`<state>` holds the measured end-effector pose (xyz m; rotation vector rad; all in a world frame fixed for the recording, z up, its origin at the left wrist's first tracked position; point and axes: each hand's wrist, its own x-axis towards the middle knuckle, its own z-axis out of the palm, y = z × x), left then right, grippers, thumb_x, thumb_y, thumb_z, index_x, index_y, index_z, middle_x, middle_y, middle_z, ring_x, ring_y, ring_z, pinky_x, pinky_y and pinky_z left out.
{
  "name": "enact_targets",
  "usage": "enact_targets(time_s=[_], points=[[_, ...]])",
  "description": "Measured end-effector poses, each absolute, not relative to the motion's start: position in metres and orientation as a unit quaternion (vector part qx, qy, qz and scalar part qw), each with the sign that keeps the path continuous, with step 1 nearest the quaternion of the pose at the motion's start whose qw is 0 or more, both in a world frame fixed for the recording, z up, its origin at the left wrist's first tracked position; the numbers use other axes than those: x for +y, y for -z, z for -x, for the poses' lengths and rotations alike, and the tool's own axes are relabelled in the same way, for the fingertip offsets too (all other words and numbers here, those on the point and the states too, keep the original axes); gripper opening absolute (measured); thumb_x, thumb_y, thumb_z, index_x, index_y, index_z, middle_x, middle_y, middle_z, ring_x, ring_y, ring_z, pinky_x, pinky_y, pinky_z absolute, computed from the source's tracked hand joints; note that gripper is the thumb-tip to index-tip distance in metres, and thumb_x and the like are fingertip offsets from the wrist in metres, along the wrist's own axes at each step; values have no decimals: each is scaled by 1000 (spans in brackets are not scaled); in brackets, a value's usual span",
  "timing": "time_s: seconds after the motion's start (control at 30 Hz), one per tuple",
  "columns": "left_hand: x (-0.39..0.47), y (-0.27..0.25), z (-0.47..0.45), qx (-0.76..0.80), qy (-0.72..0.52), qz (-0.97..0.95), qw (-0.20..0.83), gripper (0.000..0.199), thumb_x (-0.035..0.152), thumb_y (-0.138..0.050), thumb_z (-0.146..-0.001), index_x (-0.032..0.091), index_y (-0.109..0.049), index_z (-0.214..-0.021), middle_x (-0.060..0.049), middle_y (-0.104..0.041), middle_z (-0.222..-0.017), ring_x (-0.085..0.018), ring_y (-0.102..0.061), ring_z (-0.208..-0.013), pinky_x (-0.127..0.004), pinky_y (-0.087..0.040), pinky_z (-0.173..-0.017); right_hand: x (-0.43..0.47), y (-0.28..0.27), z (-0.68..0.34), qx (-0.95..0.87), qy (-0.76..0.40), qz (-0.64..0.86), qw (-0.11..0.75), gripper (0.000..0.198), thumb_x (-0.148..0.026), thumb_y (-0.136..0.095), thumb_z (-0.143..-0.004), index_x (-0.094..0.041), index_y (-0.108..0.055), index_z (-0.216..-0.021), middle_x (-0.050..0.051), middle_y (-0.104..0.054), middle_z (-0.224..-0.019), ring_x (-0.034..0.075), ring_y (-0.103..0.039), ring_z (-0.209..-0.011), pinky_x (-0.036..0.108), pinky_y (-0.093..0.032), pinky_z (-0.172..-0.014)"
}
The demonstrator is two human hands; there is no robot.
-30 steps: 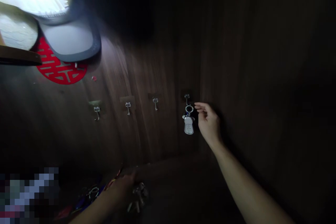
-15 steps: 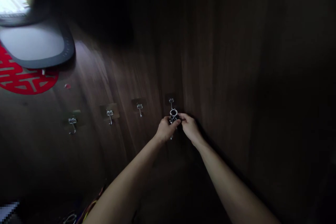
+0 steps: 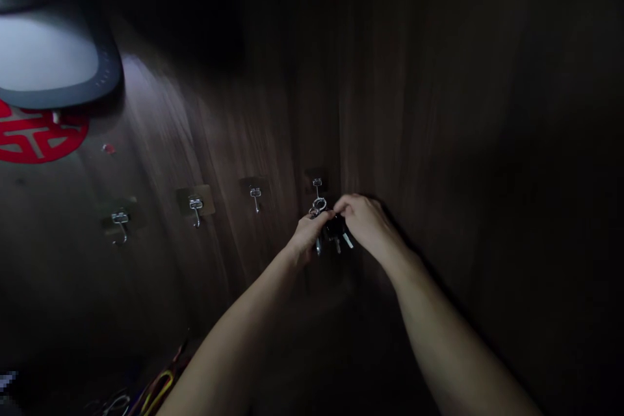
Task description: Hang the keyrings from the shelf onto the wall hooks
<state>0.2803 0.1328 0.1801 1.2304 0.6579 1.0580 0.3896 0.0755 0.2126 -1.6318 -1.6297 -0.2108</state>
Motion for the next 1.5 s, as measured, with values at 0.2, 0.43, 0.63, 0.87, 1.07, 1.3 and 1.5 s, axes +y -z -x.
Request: enact_targets(time_s=[0.2, 0.43, 0.63, 0.87, 1.07, 1.3, 1.5], points=[[133, -182, -279, 299, -467, -540, 633, 23, 26, -77, -58, 14, -64, -73, 1, -64, -59, -11, -58, -53, -21, -47, -54, 91, -227, -382, -657, 102, 643, 379, 53, -2, -39, -78, -28, -54, -122, 4, -63, -103, 17, -59, -92, 24, -44, -75], [123, -209, -271, 318, -439, -559, 627, 22, 27, -75, -61, 12, -65, -72, -1, -64, -58, -12, -59, -50, -22, -48, -49, 95, -231, -385, -662, 78, 648, 368, 47, -10, -45, -79, -31, -57, -120, 3, -68, -100, 19, -62, -88, 26, -46, -72], [112, -212, -249, 336, -396, -586, 622, 23, 30, -73, -63, 14, -64, -76, 0, -64, -59, -11, -58, -50, -22, -47, -49, 99, -233, -390, -671, 57, 638, 372, 50, -6, -45, -77, -29, -58, -120, 1, -70, -94, 16, -64, -86, 24, -48, -74], [69, -96, -177, 429, -310, -589, 611, 20, 28, -75, -56, 13, -65, -66, 2, -60, -52, -13, -57, -50, -22, -45, -51, 81, -196, -379, -660, 112, 632, 391, 65, -1, -39, -78, -32, -39, -136, 4, -62, -116, 20, -60, -99, 32, -49, -85], [52, -37, -131, 488, -325, -588, 558, 27, 35, -67, -66, 14, -69, -84, -2, -72, -76, -19, -65, -77, -26, -48, -69, 62, -124, -349, -697, 63, 567, 435, 62, -4, -38, -80, -30, -38, -136, 3, -59, -116, 17, -59, -101, 34, -49, -88], [31, -64, -48, 512, -392, -669, 370, 29, 33, -55, -79, 18, -65, -102, -6, -69, -105, -21, -61, -100, -30, -45, -89, 23, -48, -299, -779, -144, 538, 289, 50, -11, -35, -84, -30, -48, -129, 1, -59, -122, 17, -51, -115, 35, -40, -101], [-5, -46, 51, 569, -318, -756, 61, 32, 35, -48, -85, 26, -62, -113, -5, -61, -124, -24, -52, -117, -42, -40, -101, 2, -30, -262, -804, -195, 520, 213, 44, -31, -40, -89, -33, -43, -133, 0, -49, -135, 19, -43, -124, 39, -33, -105]])
